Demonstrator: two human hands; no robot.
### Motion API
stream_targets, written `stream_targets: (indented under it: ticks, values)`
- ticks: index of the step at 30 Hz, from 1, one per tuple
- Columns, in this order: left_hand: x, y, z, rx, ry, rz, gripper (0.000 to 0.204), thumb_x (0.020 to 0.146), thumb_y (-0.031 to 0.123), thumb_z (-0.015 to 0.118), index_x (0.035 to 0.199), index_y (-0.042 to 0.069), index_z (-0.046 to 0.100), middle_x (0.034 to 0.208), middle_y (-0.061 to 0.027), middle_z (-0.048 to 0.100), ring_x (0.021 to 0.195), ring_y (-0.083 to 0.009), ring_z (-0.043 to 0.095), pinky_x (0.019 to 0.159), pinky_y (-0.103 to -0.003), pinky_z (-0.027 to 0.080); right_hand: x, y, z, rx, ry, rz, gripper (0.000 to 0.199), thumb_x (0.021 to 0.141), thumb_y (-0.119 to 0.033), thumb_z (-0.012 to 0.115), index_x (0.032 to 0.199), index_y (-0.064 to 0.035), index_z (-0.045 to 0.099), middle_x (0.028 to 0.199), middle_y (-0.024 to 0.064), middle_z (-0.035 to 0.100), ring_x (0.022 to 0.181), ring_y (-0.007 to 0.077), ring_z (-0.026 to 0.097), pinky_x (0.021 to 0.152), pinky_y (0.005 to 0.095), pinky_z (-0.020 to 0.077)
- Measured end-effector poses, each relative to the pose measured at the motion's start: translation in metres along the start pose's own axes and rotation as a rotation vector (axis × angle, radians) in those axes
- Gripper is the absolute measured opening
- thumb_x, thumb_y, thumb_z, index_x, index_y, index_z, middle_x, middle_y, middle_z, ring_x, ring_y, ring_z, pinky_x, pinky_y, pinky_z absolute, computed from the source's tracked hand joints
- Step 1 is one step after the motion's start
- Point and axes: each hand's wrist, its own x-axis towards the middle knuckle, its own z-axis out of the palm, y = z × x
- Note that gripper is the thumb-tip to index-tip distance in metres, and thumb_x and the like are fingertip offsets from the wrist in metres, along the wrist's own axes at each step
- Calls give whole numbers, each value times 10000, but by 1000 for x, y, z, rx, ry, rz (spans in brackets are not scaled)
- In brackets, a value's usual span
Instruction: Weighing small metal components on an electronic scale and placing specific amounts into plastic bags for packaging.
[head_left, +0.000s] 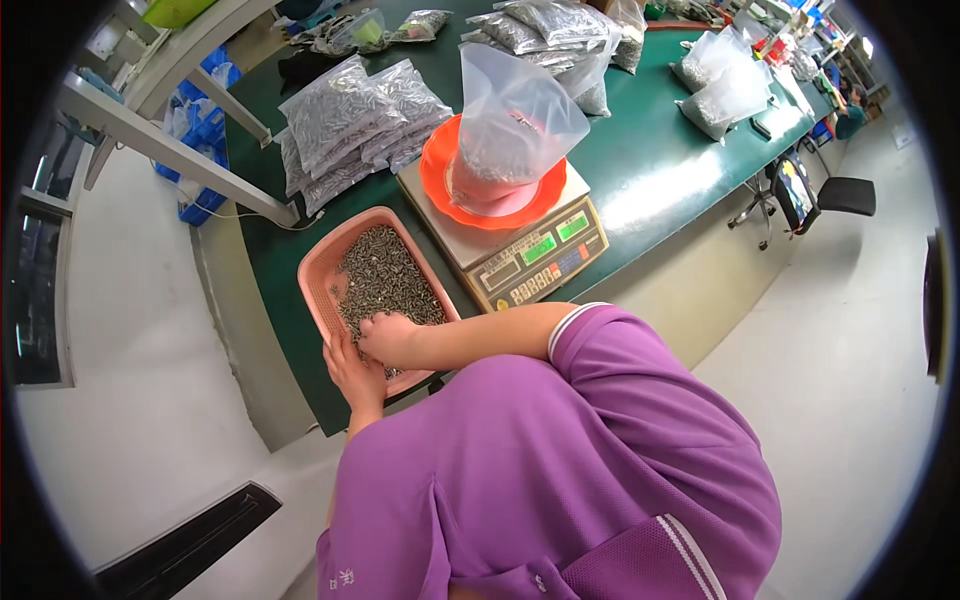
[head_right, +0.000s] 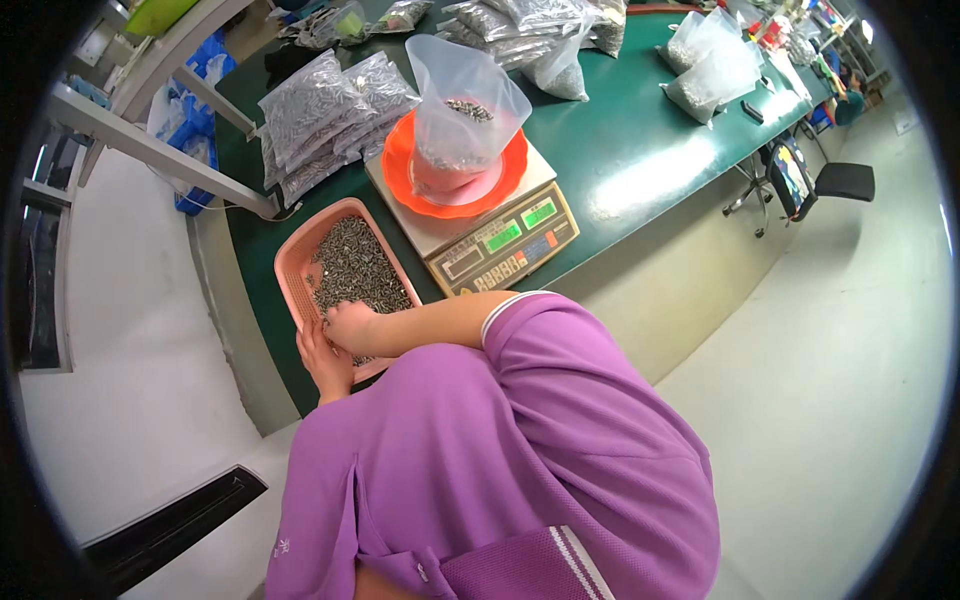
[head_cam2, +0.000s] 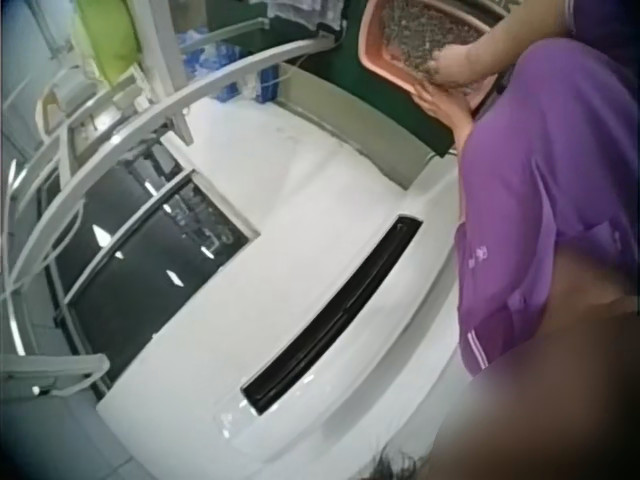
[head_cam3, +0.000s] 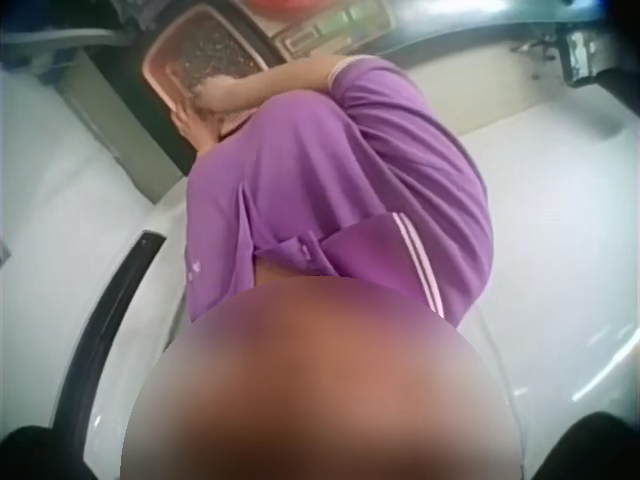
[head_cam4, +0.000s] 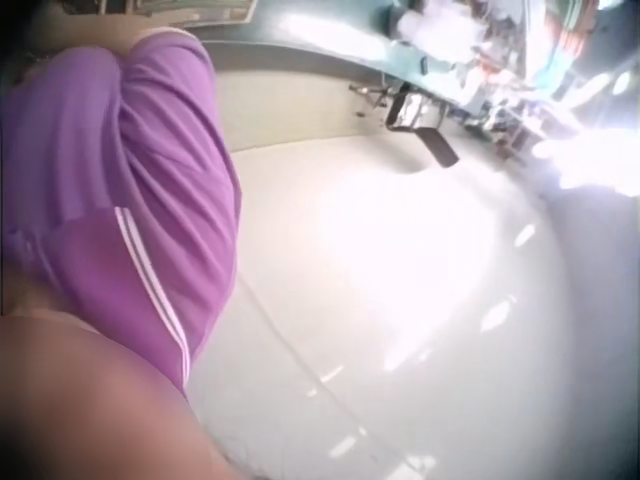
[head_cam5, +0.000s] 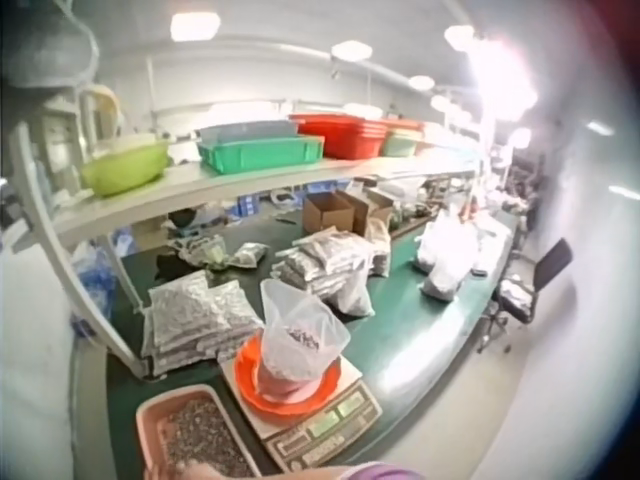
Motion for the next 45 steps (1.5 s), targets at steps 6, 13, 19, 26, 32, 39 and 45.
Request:
stream_targets:
  ticks: [6, 13, 19, 26, 32, 39, 45]
  values:
    - [2, -2, -2, 4, -4, 42, 416, 724, 125, 555, 1123, 29, 489, 1255, -149, 415, 1195, -374, 331, 972, -476, 298, -34, 4, -94, 162, 53, -32, 214, 761, -246, 556, 756, -43, 623, 755, 118, 573, 799, 278, 572, 701, 382, 480]
    - [0, 1, -4, 14, -11, 1, 421, 719, 107, 565, 1128, 34, 494, 1267, -146, 401, 1211, -382, 317, 965, -481, 307, -124, 60, -302, 139, 780, 259, 203, 808, -232, 558, 959, -121, 637, 820, 93, 644, 718, 227, 631, 657, 321, 499]
    - [1, 1, -4, 6, 3, -23, 387, 733, 118, 555, 1104, 17, 512, 1271, -154, 396, 1217, -383, 311, 976, -478, 294, -95, 170, -291, -207, -91, 523, 219, 785, -145, 511, 920, -34, 642, 832, 94, 643, 728, 216, 601, 652, 308, 465]
    - [3, 7, -13, -51, -10, -78, 373, 705, 108, 569, 1060, 0, 526, 1215, -180, 420, 1204, -401, 319, 981, -486, 286, -67, 190, -235, -553, -171, 180, 225, 769, -218, 541, 836, -24, 633, 827, 123, 610, 780, 273, 578, 680, 348, 447]
    - [3, 11, -16, -62, 21, -88, 320, 699, 82, 559, 1007, -5, 543, 1192, -167, 435, 1181, -389, 343, 965, -478, 302, -62, 140, -249, -771, -308, 424, 247, 758, -236, 556, 843, -10, 607, 868, 149, 604, 814, 297, 589, 718, 388, 460]
    - [0, 7, -13, -68, 79, -46, 300, 691, 79, 558, 978, -9, 559, 1180, -160, 454, 1169, -381, 357, 947, -473, 324, -56, 196, -223, -669, -145, 8, 248, 810, -267, 517, 947, -85, 617, 902, 118, 622, 808, 271, 610, 708, 370, 479]
    - [1, 5, -11, -81, 86, -19, 264, 679, 69, 549, 932, -7, 556, 1154, -151, 470, 1135, -363, 381, 912, -466, 356, -69, 194, -261, -435, -68, 701, 218, 777, -197, 509, 882, -66, 648, 884, 143, 645, 818, 305, 627, 674, 400, 503]
